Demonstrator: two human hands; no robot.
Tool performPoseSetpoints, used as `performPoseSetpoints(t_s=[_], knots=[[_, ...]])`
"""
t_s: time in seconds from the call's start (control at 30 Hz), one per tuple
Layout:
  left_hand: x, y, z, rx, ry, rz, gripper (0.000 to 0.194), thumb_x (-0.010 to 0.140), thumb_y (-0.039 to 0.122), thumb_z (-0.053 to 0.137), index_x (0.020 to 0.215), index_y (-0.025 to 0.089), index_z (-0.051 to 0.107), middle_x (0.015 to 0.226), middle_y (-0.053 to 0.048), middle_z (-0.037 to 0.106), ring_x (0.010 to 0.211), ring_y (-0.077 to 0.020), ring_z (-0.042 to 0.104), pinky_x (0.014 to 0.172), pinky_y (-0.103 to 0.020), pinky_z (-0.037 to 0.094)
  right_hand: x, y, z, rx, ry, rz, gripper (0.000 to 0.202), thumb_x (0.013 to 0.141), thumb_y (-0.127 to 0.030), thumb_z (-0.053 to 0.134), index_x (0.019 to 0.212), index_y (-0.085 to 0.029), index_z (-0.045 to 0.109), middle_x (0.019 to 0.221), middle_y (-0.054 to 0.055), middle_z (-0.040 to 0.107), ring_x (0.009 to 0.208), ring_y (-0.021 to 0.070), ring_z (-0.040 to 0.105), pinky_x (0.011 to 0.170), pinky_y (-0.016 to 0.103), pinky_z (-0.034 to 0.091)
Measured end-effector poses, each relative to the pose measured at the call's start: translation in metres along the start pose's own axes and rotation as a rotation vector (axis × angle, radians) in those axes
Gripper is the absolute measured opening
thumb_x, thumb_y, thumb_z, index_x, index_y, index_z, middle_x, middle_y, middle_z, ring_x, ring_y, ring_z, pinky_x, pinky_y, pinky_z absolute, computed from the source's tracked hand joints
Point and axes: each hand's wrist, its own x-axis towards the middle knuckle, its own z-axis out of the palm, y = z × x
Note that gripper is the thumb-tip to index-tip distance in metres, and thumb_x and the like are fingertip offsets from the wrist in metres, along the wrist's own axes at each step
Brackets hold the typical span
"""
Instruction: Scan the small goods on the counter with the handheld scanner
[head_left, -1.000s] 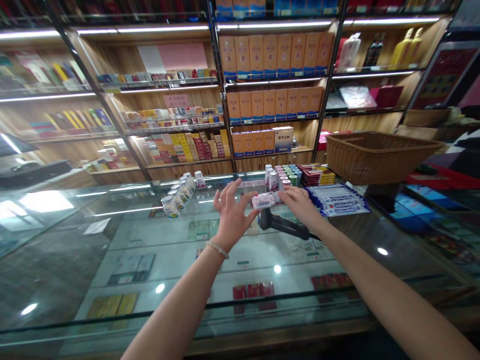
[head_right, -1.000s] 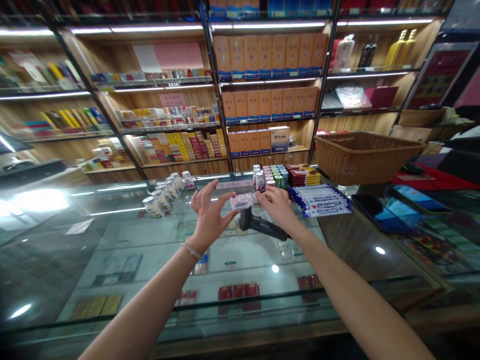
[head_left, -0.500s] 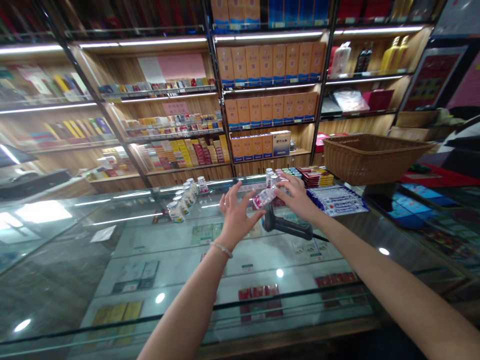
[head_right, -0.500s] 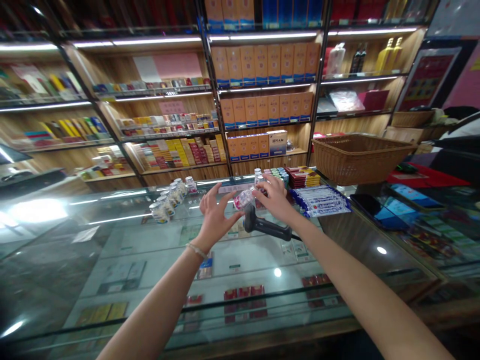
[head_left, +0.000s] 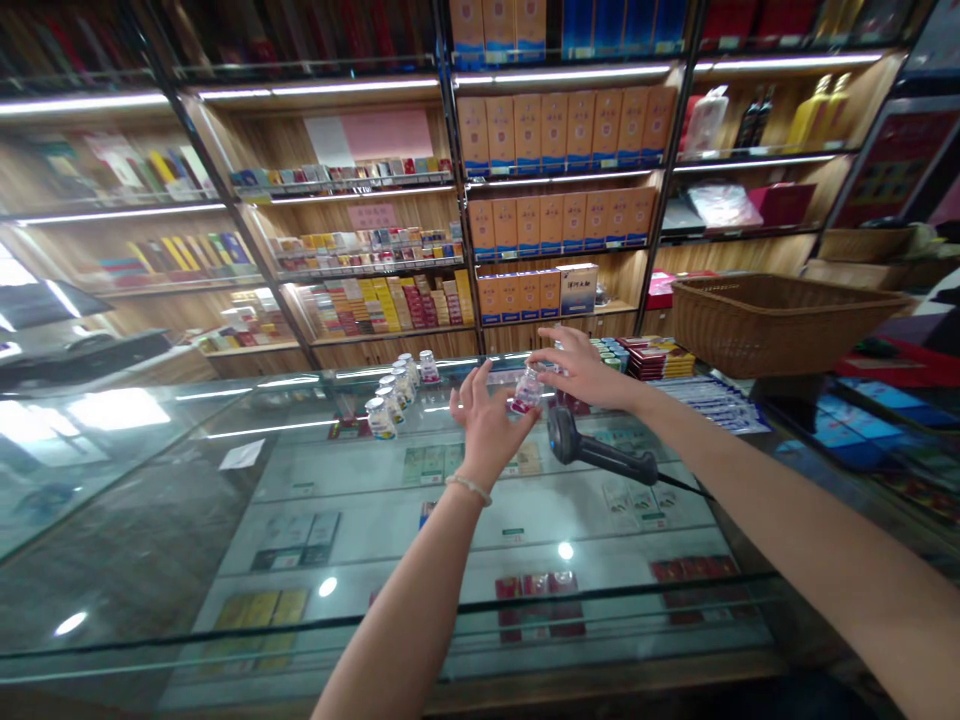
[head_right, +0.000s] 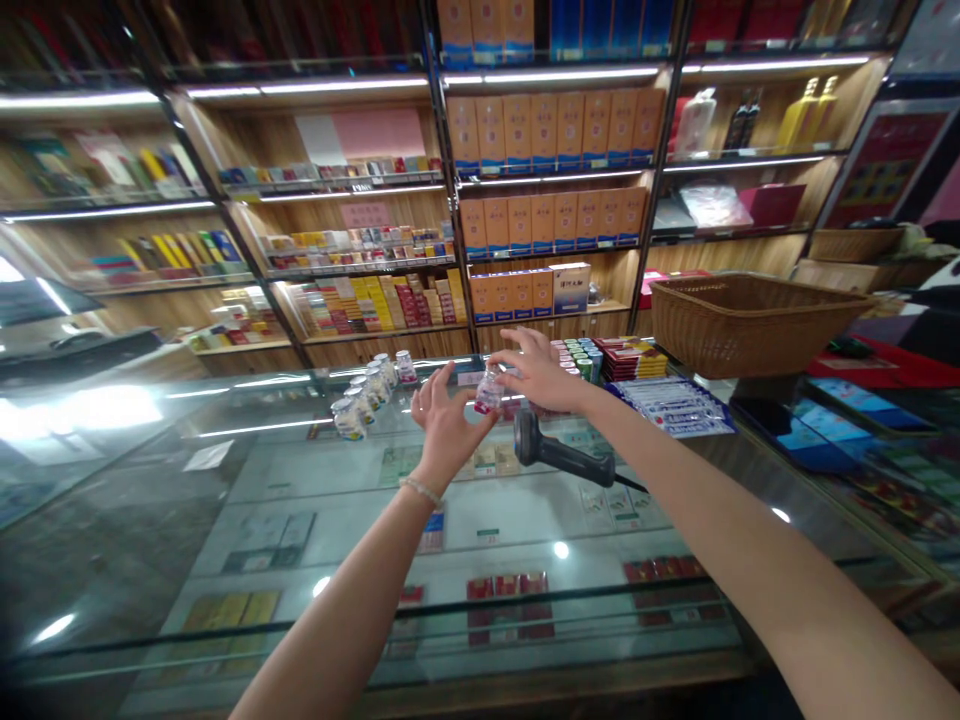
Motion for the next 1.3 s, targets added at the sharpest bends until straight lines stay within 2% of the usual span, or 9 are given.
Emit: performPoseSetpoints(t_s=[0.13, 0.2, 0.37, 0.53, 0.7, 0.97, 1.13, 1.3], knots=[[-0.001, -0.003, 0.002, -0.010, 0.035, -0.068, 0.025, 0.077, 0.044, 0.084, 0.094, 0.026, 0.076, 0.162, -0.010, 0.045, 0.151, -0.0392, 0.035, 0.124, -0.066, 0.019, 0.008, -0.004, 0.012, 0.007, 0.050, 0.025, 0.037, 0.101, -0.046, 0.055, 0.134, -0.036, 0.069, 0.160, 0.006, 0.046, 0.150, 0.0309, 0.030, 0.121, 0.054, 0.028], [-0.001, -0.005, 0.003, -0.018, 0.047, -0.096, 0.026, 0.078, 0.043, 0.083, 0.095, 0.025, 0.075, 0.163, -0.011, 0.043, 0.151, -0.0389, 0.035, 0.124, -0.066, 0.021, 0.011, -0.008, 0.018, 0.001, 0.105, 0.067, 0.038, 0.099, -0.046, 0.058, 0.134, -0.034, 0.069, 0.158, 0.008, 0.049, 0.148, 0.0313, 0.033, 0.120, 0.054, 0.028], [0.005, -0.011, 0.000, 0.007, 0.077, -0.133, 0.027, 0.080, 0.045, 0.082, 0.094, 0.024, 0.074, 0.162, -0.012, 0.044, 0.151, -0.0379, 0.035, 0.123, -0.066, 0.022, 0.021, -0.025, 0.027, 0.047, 0.204, 0.168, 0.029, 0.096, -0.044, 0.064, 0.117, -0.028, 0.077, 0.152, 0.010, 0.055, 0.144, 0.0327, 0.038, 0.118, 0.053, 0.029], [0.013, -0.027, -0.014, 0.074, 0.010, -0.094, 0.029, 0.080, 0.049, 0.083, 0.091, 0.023, 0.075, 0.164, -0.015, 0.042, 0.153, -0.0395, 0.033, 0.124, -0.068, 0.018, 0.037, -0.043, 0.040, 0.089, 0.244, 0.172, 0.027, 0.096, -0.043, 0.065, 0.115, -0.030, 0.079, 0.149, 0.010, 0.058, 0.141, 0.0326, 0.041, 0.116, 0.053, 0.031], [0.008, -0.060, -0.033, 0.161, -0.020, -0.091, 0.028, 0.076, 0.047, 0.086, 0.084, 0.023, 0.075, 0.164, -0.014, 0.043, 0.154, -0.0408, 0.030, 0.125, -0.070, 0.014, 0.049, -0.064, 0.066, 0.163, 0.207, 0.146, 0.023, 0.095, -0.042, 0.068, 0.111, -0.030, 0.080, 0.148, 0.009, 0.058, 0.142, 0.0307, 0.040, 0.116, 0.052, 0.030], [-0.015, -0.107, -0.049, 0.351, -0.090, -0.104, 0.031, 0.086, 0.054, 0.073, 0.085, 0.023, 0.079, 0.162, -0.011, 0.048, 0.152, -0.0397, 0.033, 0.124, -0.070, 0.017, 0.065, -0.097, 0.115, 0.193, 0.154, 0.076, 0.021, 0.094, -0.043, 0.072, 0.108, -0.032, 0.082, 0.149, 0.008, 0.057, 0.140, 0.0320, 0.038, 0.115, 0.053, 0.028], [-0.024, -0.124, -0.049, 0.422, -0.164, -0.055, 0.034, 0.087, 0.056, 0.069, 0.094, 0.025, 0.081, 0.164, -0.008, 0.046, 0.154, -0.0391, 0.031, 0.124, -0.069, 0.015, 0.065, -0.100, 0.137, 0.170, 0.091, 0.067, 0.023, 0.095, -0.047, 0.070, 0.110, -0.034, 0.082, 0.151, 0.007, 0.056, 0.139, 0.0332, 0.037, 0.112, 0.054, 0.028], [-0.027, -0.129, -0.044, 0.446, -0.215, -0.027, 0.039, 0.089, 0.058, 0.066, 0.098, 0.024, 0.081, 0.164, -0.009, 0.046, 0.154, -0.0403, 0.030, 0.125, -0.071, 0.012, 0.061, -0.099, 0.150, 0.202, 0.079, 0.107, 0.023, 0.095, -0.047, 0.069, 0.110, -0.035, 0.081, 0.150, 0.006, 0.057, 0.138, 0.0335, 0.039, 0.112, 0.053, 0.028]])
